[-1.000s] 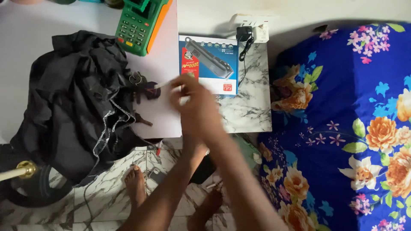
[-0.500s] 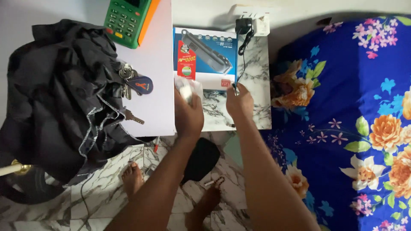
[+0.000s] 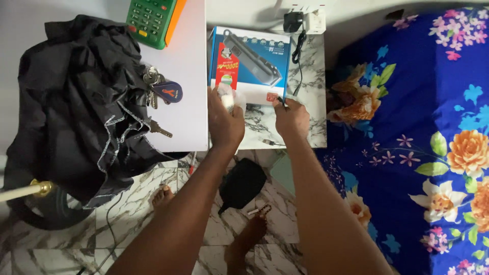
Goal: The recorder unboxes a new hair clipper and examines its contents.
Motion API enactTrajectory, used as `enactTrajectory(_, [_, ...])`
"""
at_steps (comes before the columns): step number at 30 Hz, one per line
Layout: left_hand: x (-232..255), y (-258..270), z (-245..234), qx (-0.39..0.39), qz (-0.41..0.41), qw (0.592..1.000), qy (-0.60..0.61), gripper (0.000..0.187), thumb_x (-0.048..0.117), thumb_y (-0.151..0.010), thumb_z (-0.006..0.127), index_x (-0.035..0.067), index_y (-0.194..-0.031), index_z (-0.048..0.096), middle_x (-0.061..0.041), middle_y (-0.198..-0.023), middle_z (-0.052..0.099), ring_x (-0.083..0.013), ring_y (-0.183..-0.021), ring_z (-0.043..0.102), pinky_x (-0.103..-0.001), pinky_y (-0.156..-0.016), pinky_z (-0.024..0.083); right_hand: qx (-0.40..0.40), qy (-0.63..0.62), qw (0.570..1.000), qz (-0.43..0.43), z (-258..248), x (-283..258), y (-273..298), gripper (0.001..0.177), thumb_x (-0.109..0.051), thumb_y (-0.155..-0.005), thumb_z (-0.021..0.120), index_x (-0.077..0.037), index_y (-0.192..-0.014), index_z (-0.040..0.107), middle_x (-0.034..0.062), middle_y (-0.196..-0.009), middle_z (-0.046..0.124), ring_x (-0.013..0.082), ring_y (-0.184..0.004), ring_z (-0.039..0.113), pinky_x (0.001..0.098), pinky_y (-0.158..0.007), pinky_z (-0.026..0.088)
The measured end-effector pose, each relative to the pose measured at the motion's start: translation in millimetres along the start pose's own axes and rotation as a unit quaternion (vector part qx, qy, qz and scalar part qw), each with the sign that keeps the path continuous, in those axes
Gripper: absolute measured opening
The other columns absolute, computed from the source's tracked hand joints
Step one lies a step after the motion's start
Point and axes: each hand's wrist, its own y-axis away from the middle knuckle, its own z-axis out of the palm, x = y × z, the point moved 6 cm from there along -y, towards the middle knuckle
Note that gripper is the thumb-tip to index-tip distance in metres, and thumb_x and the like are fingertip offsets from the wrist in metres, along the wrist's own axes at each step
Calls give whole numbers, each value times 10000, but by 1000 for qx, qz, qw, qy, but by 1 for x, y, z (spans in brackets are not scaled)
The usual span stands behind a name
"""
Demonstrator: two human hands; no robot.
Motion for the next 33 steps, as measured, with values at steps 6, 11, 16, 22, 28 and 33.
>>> enactTrajectory(6, [20, 25, -13, -99, -82, 990, 65, 692, 170, -900, 613, -45, -1484, 310, -337, -1610, 231, -496, -1463, 317, -497, -1140, 369, -58, 55, 997, -13, -16, 16, 13, 377, -446, -932, 708, -85, -1024, 766, 152, -860, 741, 347, -815, 707, 495, -737, 532])
enactTrajectory(11, [13, 66, -6, -104, -31, 992, 60, 707, 152, -939, 611, -101, -1510, 279, -381, -1600, 215, -537, -1465, 314, -522, -1178, 344, -115, 85, 989, 32, -31, 45, 30, 359, -422, -972, 672, -99, -1101, 762, 143, -780, 721, 292, -696, 693, 468, -652, 539])
enactTrajectory(16, [24, 103, -15, -104, -1, 994, 36, 692, 160, -942, 609, -119, -1493, 298, -398, -1587, 254, -533, -1466, 326, -519, -1188, 341, -134, 16, 984, 119, -59, 53, 63, 381, -402, -954, 673, -164, -1247, 728, 141, -771, 713, 270, -655, 691, 452, -617, 559])
enactTrajectory(22, [47, 106, -37, -195, -102, 975, 41, 711, 174, -921, 593, -91, -1494, 266, -334, -1448, 418, -471, -1297, 511, -511, -1049, 471, -139, 16, 987, 80, -64, 96, 53, 407, -320, -837, 761, -148, -1206, 750, 61, -880, 764, 183, -745, 722, 371, -681, 569])
enactTrajectory(28, [49, 61, -32, -122, -49, 990, 52, 610, 178, -931, 615, -45, -1445, 375, -289, -1317, 500, -414, -1117, 620, -493, -905, 556, -156, 57, 981, 102, -73, 109, 29, 308, -315, -824, 800, -68, -1005, 823, 118, -867, 779, 224, -753, 714, 404, -708, 564])
enactTrajectory(33, [38, 11, 2, -93, -57, 984, 144, 519, 168, -883, 613, -7, -1359, 498, -209, -1217, 630, -351, -1048, 690, -467, -898, 558, -55, -74, 996, -6, -76, 60, 4, 320, -300, -957, 676, -64, -1164, 734, 153, -823, 734, 259, -732, 691, 416, -667, 531])
